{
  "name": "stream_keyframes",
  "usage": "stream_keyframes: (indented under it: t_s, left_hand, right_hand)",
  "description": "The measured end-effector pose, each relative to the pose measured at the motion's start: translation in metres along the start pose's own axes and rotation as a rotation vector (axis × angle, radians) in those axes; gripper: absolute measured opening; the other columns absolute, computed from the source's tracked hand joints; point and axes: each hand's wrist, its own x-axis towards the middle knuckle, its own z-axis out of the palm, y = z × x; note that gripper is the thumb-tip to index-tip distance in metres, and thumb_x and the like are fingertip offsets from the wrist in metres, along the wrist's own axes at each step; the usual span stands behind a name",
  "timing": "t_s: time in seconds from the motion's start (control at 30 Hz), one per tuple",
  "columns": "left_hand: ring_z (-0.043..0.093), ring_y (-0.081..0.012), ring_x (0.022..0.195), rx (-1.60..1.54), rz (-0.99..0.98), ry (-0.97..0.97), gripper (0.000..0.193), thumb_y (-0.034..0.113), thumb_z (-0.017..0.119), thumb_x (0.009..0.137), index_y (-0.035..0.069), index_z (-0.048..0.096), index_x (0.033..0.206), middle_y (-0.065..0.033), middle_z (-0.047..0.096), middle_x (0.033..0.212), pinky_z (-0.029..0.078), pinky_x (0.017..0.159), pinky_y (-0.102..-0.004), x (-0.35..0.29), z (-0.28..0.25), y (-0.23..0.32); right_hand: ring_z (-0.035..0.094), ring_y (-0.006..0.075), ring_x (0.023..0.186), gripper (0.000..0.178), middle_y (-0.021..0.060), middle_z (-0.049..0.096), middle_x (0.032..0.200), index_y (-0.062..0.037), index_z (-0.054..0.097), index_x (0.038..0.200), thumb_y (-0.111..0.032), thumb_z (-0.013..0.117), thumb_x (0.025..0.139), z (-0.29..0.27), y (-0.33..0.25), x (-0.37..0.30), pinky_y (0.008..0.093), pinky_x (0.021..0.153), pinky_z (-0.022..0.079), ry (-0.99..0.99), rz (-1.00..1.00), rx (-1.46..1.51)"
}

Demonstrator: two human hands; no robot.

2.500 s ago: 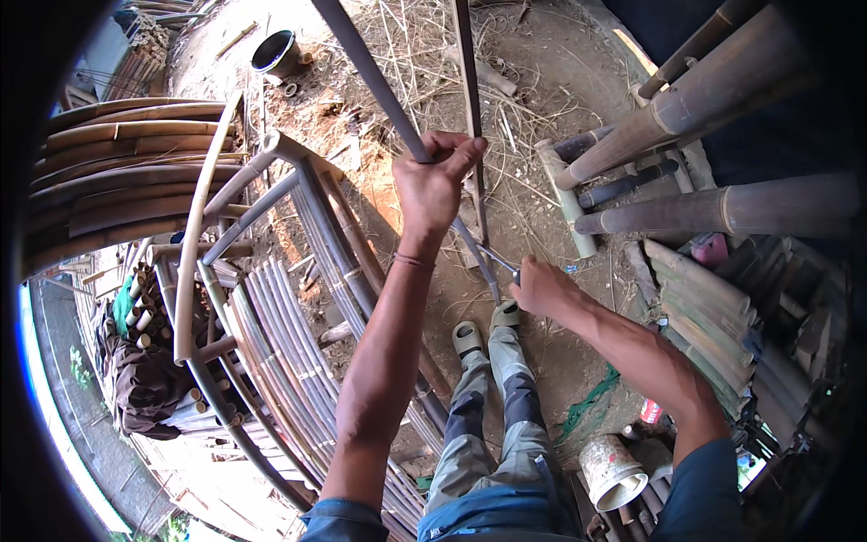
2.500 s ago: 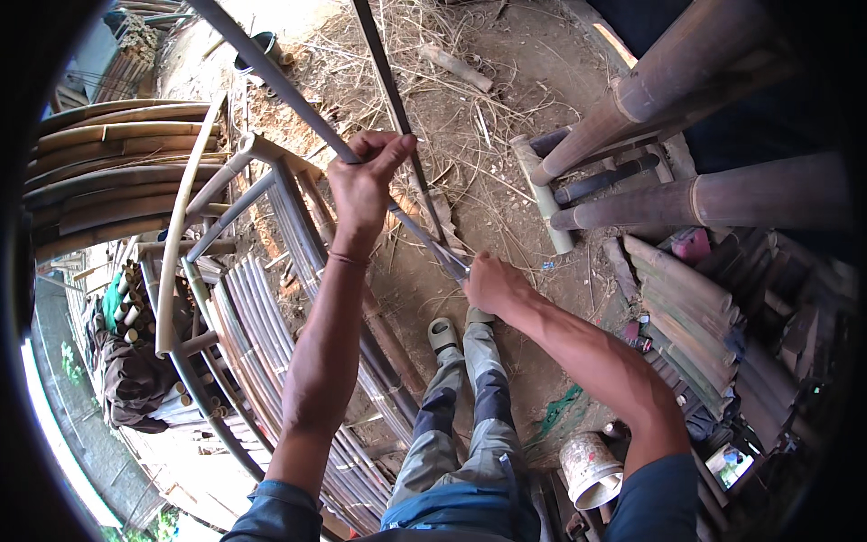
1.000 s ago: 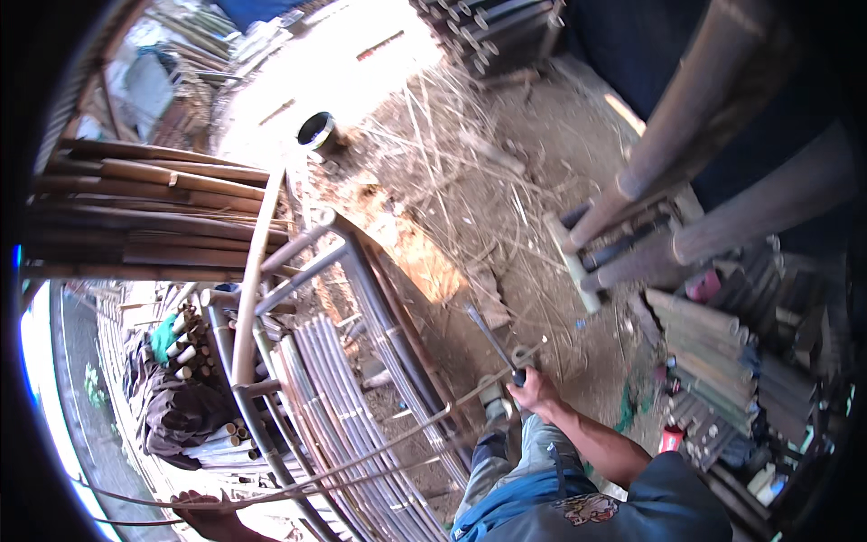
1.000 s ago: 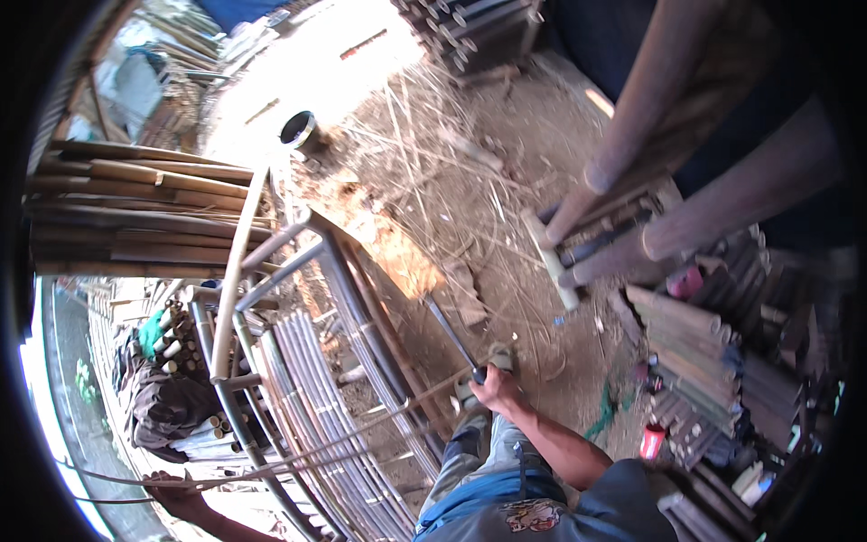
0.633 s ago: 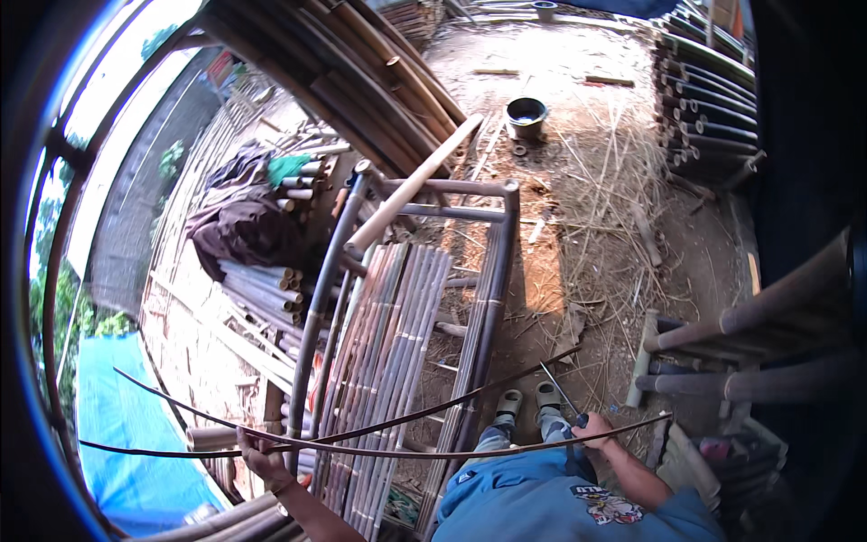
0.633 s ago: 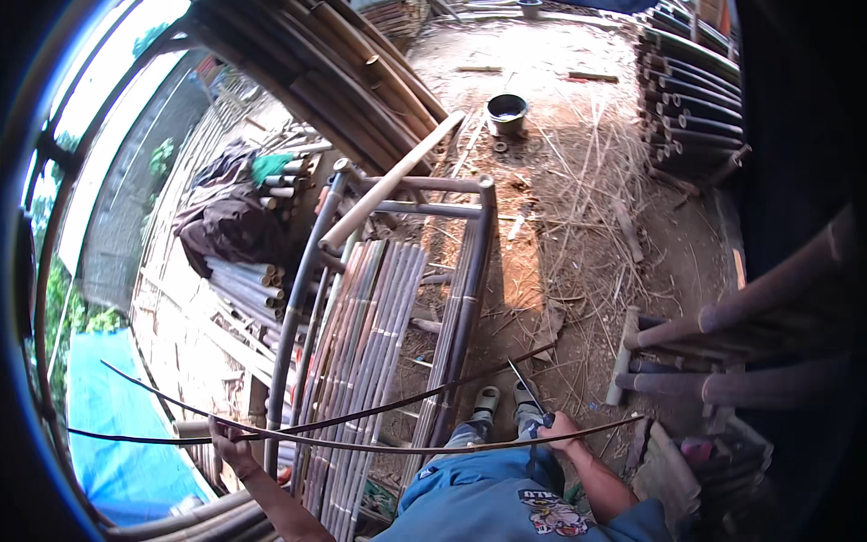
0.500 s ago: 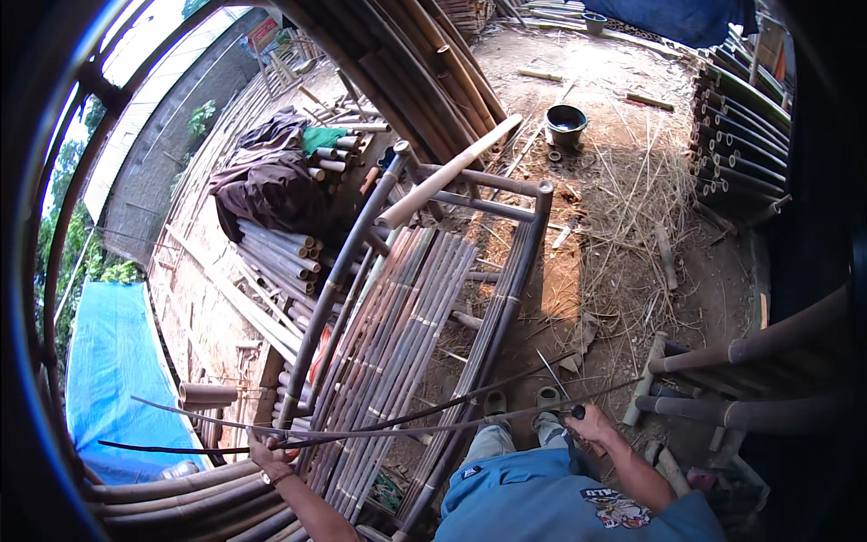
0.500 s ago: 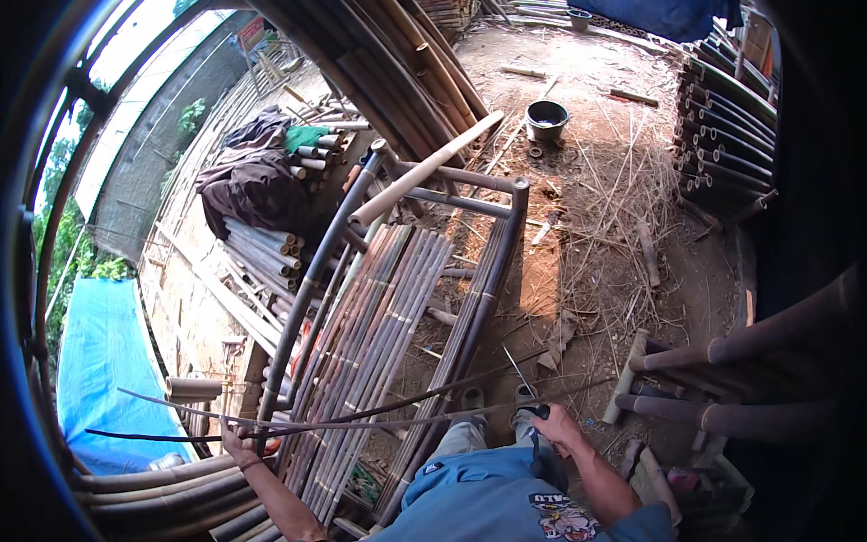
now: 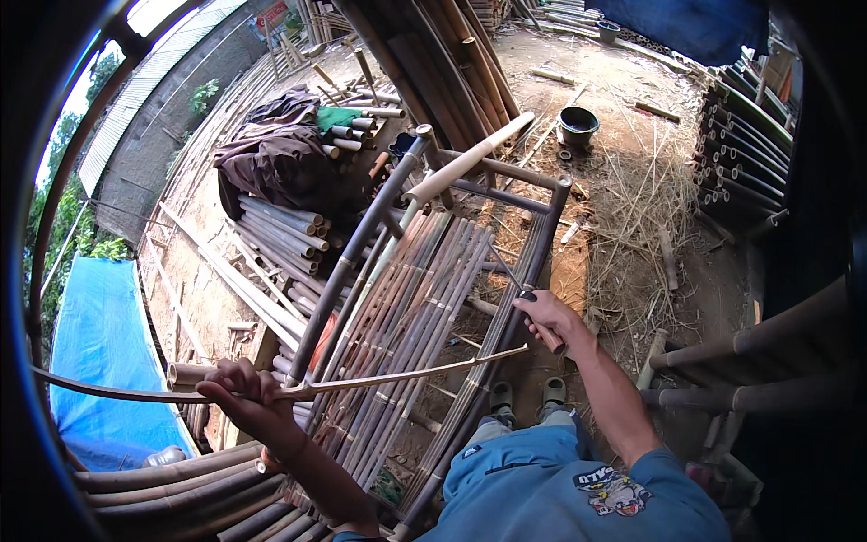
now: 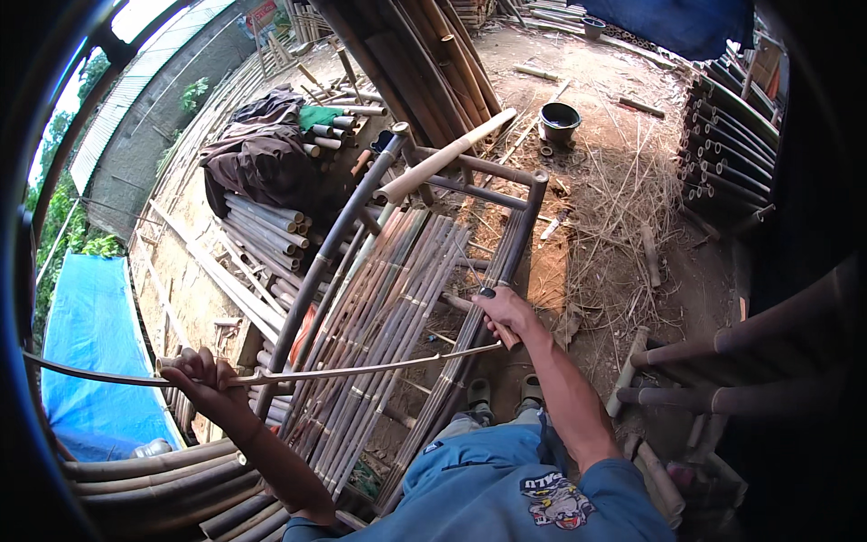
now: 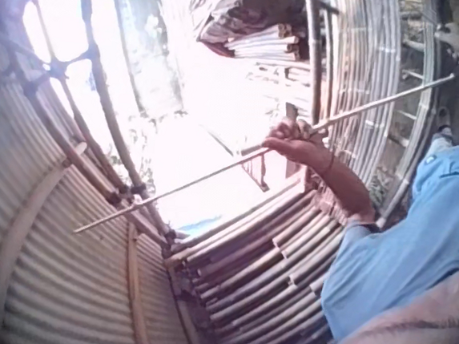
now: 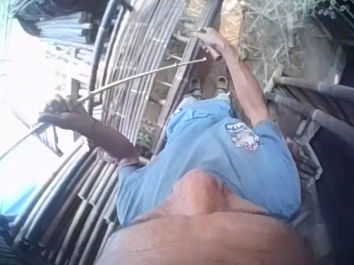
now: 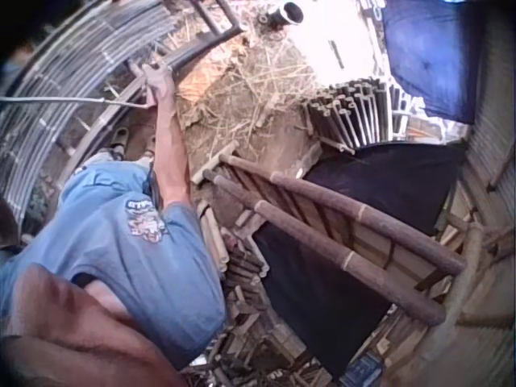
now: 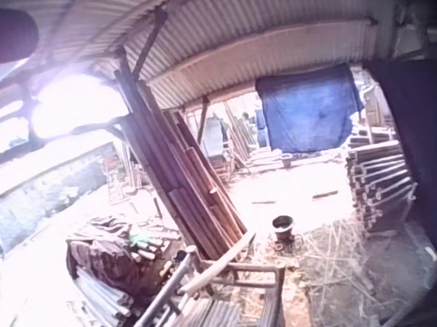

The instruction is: The person uses a machete to split long bamboo poles into thin strips. They repeatedly position a pole on a bamboo rack, strike it with the machete to split it, and then separate the resulting strips.

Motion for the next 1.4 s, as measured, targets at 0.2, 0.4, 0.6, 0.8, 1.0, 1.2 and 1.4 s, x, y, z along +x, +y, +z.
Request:
stream_keyframes:
  t_s: [0.2, 0.4, 0.6, 0.8, 1.0, 1.2, 1.4]
  left_hand:
    - [0.022, -0.0067, 0.052, 0.034, 0.057, -0.271, 0.044, 0.04, 0.041, 0.102, 0.014, 0.029, 0.068, 0.0027, 0.022, 0.065, 0.021, 0.04, -0.0199, -0.065, 0.144, -0.086]
    - [0.021, -0.0075, 0.052, -0.1, -0.027, -0.576, 0.051, 0.045, 0.035, 0.102, 0.016, 0.022, 0.063, 0.0028, 0.02, 0.061, 0.021, 0.041, -0.0211, -0.138, 0.24, -0.16]
    - [0.021, -0.0078, 0.05, -0.044, -0.055, -0.612, 0.055, 0.05, 0.034, 0.101, 0.015, 0.019, 0.061, 0.0019, 0.021, 0.061, 0.021, 0.04, -0.02, -0.225, 0.314, -0.231]
    - [0.021, -0.0077, 0.052, -0.04, 0.032, -0.74, 0.052, 0.051, 0.037, 0.099, 0.015, 0.022, 0.064, 0.0019, 0.023, 0.064, 0.019, 0.04, -0.0193, -0.269, 0.349, -0.274]
    - [0.022, -0.008, 0.052, -0.035, 0.012, -0.735, 0.052, 0.055, 0.036, 0.098, 0.015, 0.024, 0.067, 0.0016, 0.024, 0.065, 0.02, 0.039, -0.0189, -0.299, 0.371, -0.275]
    - [0.022, -0.0078, 0.053, -0.019, -0.008, -0.832, 0.055, 0.06, 0.034, 0.095, 0.014, 0.026, 0.067, 0.0017, 0.025, 0.064, 0.017, 0.04, -0.0198, -0.337, 0.365, -0.3]
    - [0.02, -0.0083, 0.053, -0.165, -0.01, -0.804, 0.055, 0.06, 0.033, 0.096, 0.015, 0.026, 0.065, 0.0025, 0.025, 0.063, 0.016, 0.042, -0.0213, -0.345, 0.378, -0.311]
  right_hand:
    - [0.057, 0.0112, 0.056, 0.031, 0.0043, 0.057, 0.071, -0.0035, 0.053, 0.104, -0.03, 0.061, 0.091, -0.058, 0.109, -0.126, 0.0266, 0.05, 0.049, 0.361, -0.305, 0.309]
    - [0.06, 0.0293, 0.068, 0.035, 0.0153, 0.059, 0.073, 0.0031, 0.055, 0.091, -0.029, 0.066, 0.084, -0.091, 0.259, -0.22, 0.0404, 0.065, 0.049, 0.855, 0.135, 0.294]
    - [0.064, 0.037, 0.073, 0.04, 0.0195, 0.063, 0.078, 0.0021, 0.057, 0.092, -0.035, 0.068, 0.084, -0.105, 0.319, -0.255, 0.0427, 0.067, 0.049, 0.891, 0.212, 0.193]
    - [0.063, 0.0424, 0.081, 0.034, 0.024, 0.062, 0.084, 0.0017, 0.057, 0.103, -0.027, 0.062, 0.087, -0.15, 0.296, -0.237, 0.0453, 0.07, 0.049, 0.788, 0.009, 0.087]
    - [0.063, 0.0382, 0.077, 0.03, 0.0213, 0.061, 0.089, 0.002, 0.054, 0.111, -0.017, 0.059, 0.088, -0.204, 0.229, -0.202, 0.043, 0.067, 0.051, 0.673, -0.324, -0.067]
    - [0.063, 0.0322, 0.064, 0.023, 0.0148, 0.058, 0.079, -0.0004, 0.056, 0.101, -0.018, 0.061, 0.087, -0.217, 0.155, -0.171, 0.0411, 0.056, 0.053, 0.586, -0.479, -0.245]
    - [0.06, 0.0285, 0.053, 0.02, 0.0127, 0.055, 0.068, -0.0041, 0.051, 0.079, -0.019, 0.061, 0.089, -0.22, 0.194, -0.109, 0.0369, 0.047, 0.051, 0.71, -0.366, -0.324]
